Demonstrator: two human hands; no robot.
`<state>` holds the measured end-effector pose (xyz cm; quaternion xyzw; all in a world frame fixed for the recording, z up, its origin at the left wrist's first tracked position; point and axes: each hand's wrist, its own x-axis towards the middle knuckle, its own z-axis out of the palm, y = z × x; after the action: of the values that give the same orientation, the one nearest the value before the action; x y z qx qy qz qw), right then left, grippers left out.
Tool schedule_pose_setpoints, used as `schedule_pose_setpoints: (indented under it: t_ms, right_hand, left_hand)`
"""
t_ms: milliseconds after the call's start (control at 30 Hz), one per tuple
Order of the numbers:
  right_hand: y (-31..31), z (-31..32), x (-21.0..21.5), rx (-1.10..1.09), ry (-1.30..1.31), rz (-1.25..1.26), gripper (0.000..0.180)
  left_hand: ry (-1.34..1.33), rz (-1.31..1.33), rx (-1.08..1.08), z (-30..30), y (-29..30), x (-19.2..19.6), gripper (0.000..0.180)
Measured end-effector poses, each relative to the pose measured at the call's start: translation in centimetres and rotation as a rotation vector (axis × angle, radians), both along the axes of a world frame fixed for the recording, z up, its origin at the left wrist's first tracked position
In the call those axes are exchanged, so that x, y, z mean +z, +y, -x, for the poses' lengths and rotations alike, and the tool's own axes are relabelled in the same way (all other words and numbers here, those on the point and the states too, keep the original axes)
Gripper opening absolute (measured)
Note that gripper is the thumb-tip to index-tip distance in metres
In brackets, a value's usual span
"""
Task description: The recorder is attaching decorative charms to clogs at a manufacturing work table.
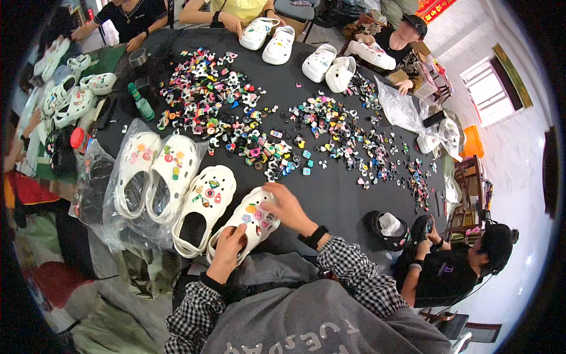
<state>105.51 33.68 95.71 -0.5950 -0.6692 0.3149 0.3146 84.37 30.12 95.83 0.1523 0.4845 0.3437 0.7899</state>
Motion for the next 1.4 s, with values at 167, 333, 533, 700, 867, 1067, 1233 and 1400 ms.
schedule_pose_setpoints:
  t_ms: [167, 333, 533, 700, 867, 1067, 1233, 1400]
  right_hand:
    - [1.3, -5.0, -1.8, -0.356, 0.037, -0.002, 0.020]
    - [3.4, -8.6, -2.8, -0.463, 0.009, 0.005, 0.015]
    - [6.0, -9.5, -4.5, -0.412, -0.180, -0.130, 0.016]
    - [7.0, -8.1, -4.1, -0.337, -0.332, -0.066, 0.016]
    - [7.1, -8.9, -3.9, -0.279, -0.434, -0.054, 0.013]
    - [7.3, -8.8, -3.3, -0.254, -0.392, -0.108, 0.010]
    - [8.2, -7.0, -2.9, -0.188, -0.368, -0.021, 0.016]
    - [8.4, -6.8, -3.5, -0.154, -0.386, 0.054, 0.023]
  left_hand:
    - [-0.036, -0.007, 0.093, 0.3, 0.6, 0.2, 0.023]
    - [-0.176, 0.046, 0.090, 0.6, 1.2, -0.2, 0.028]
    - [-0.123, -0.038, -0.097, 1.8, 0.8, -0.8, 0.030]
    - [0.105, -0.324, -0.397, 3.1, -0.4, 3.0, 0.045]
    - [0.085, -0.357, -0.323, 6.3, -0.7, 6.7, 0.040]
    - [0.136, -0.376, 0.155, 9.3, -0.6, 8.7, 0.029]
    - [0.280, -0.428, 0.272, 10.5, 0.3, 7.6, 0.026]
    - [0.191, -0.411, 0.200, 9.8, 0.0, 6.7, 0.033]
